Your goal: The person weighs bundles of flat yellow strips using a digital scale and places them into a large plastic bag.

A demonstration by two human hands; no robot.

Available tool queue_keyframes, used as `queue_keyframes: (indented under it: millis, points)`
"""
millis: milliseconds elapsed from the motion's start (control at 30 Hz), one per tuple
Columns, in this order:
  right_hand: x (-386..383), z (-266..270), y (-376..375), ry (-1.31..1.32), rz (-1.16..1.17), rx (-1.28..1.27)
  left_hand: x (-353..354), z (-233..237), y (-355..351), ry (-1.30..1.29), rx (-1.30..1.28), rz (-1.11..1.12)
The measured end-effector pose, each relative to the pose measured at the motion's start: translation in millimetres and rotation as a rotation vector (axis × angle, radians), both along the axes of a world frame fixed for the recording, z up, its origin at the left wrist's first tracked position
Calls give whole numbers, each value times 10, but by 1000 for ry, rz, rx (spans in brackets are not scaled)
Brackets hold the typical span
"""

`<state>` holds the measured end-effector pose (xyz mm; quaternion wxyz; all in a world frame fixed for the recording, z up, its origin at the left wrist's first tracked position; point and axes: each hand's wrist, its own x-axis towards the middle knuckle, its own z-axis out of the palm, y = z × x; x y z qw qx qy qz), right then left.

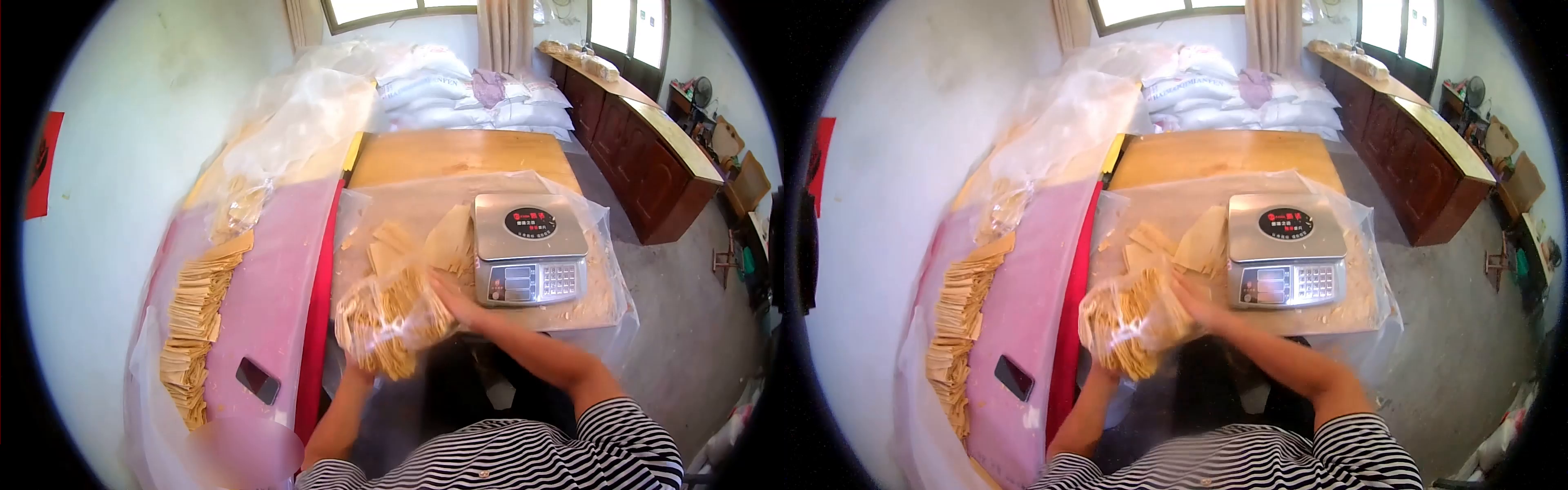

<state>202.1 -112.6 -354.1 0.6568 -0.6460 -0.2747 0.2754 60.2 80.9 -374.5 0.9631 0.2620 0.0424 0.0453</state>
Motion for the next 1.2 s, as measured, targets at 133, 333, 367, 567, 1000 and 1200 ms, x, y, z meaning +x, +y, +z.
queue_keyframes:
  millis: [133, 333, 367, 567, 1000, 1200]
  points:
    - [-188, -7, -94, -312, -144, 93, 160, -119, 163, -15, 288, 76]
    - [373, -175, 97, 27, -73, 415, 648, 22, 348, -67, 69, 145]
    - [415, -180, 70, -97, -104, 255, 728, -6, 392, -67, 69, 141]
    - [265, -729, -205, -865, -132, -319, 970, -517, 759, 309, 941, 405]
    - [164, -585, 219, -563, -314, -612, 866, -177, 756, 385, 1591, 301]
    - [131, -641, 235, -530, -425, -445, 826, -291, 780, 393, 1407, 276]
